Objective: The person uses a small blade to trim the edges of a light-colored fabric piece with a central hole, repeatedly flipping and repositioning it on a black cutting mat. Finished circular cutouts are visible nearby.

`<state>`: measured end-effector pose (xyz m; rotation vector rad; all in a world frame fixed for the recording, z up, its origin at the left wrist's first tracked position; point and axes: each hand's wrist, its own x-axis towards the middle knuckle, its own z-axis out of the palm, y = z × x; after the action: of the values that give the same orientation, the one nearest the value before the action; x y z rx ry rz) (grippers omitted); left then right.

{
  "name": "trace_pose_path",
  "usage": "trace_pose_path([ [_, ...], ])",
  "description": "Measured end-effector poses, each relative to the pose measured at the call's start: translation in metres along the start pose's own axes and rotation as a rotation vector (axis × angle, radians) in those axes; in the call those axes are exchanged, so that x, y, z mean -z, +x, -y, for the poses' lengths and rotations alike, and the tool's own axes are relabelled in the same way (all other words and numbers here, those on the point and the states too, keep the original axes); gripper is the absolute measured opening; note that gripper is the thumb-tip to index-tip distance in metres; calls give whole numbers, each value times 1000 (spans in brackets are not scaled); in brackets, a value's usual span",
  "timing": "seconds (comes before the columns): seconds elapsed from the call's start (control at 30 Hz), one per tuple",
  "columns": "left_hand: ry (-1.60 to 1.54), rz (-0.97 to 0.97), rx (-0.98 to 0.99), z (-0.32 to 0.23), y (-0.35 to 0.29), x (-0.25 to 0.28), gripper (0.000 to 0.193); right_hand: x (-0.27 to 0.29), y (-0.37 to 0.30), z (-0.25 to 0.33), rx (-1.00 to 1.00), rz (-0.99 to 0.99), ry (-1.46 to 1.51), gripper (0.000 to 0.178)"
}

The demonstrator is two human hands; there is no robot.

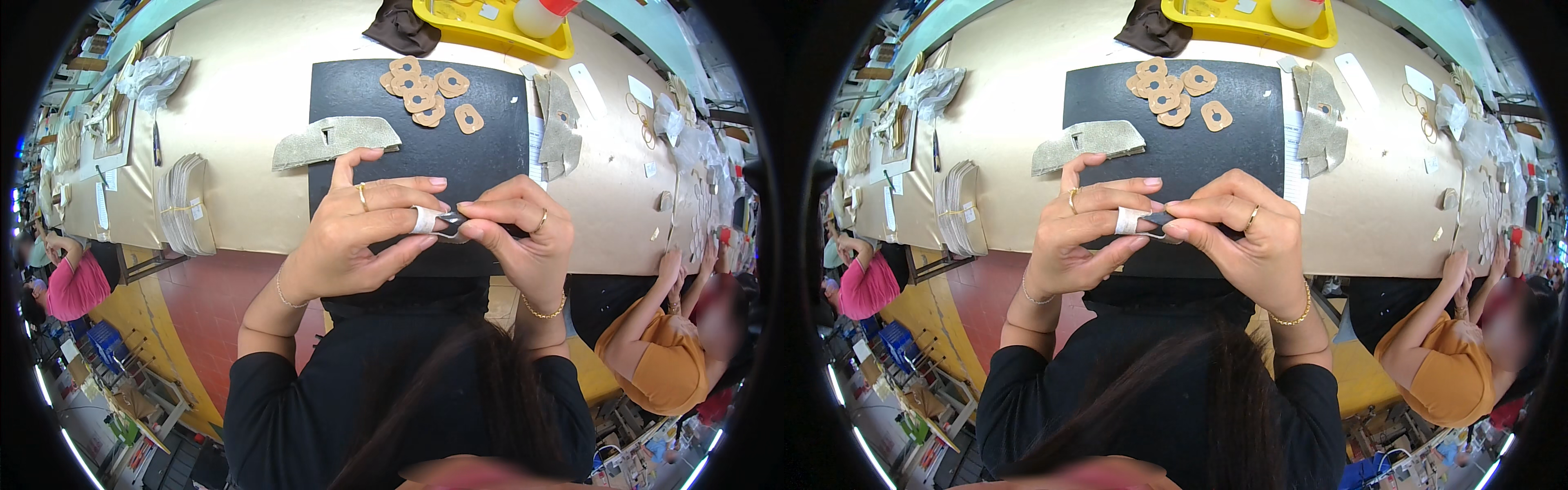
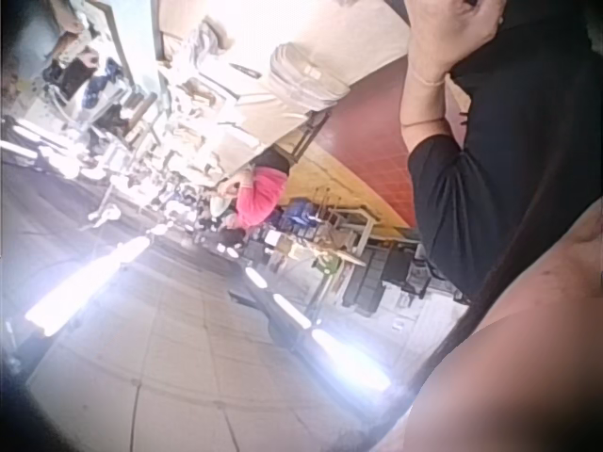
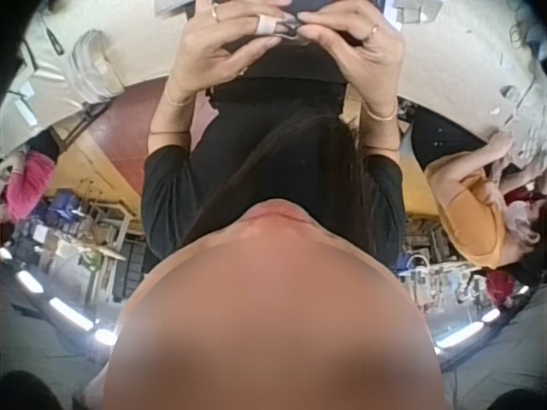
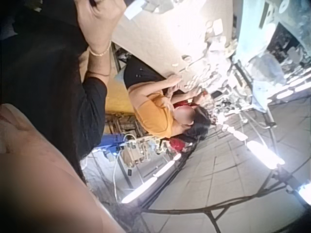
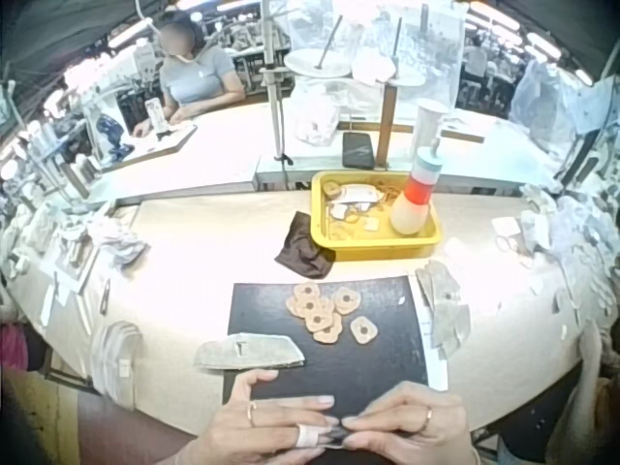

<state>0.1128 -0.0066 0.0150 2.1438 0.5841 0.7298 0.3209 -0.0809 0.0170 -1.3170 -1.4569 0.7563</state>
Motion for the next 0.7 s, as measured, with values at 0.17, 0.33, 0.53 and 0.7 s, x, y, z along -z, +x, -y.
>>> trace_pose_path([
  [0.17, 3, 13, -1, -1, 1, 1, 16, 1, -2, -3, -34, 13, 41, 17],
  [0.33, -73, -24, 109, 0, 0, -4, 11, -1, -7, -8, -16, -123, 71, 25],
  [0.53, -409, -113, 349, 0, -3, -6, 11, 0, -8, -4, 145, -86, -152, 32],
  [0.7, -482, -81, 356, -5, -5, -4, 17, 6, 0, 0, 195, -11, -173, 32],
])
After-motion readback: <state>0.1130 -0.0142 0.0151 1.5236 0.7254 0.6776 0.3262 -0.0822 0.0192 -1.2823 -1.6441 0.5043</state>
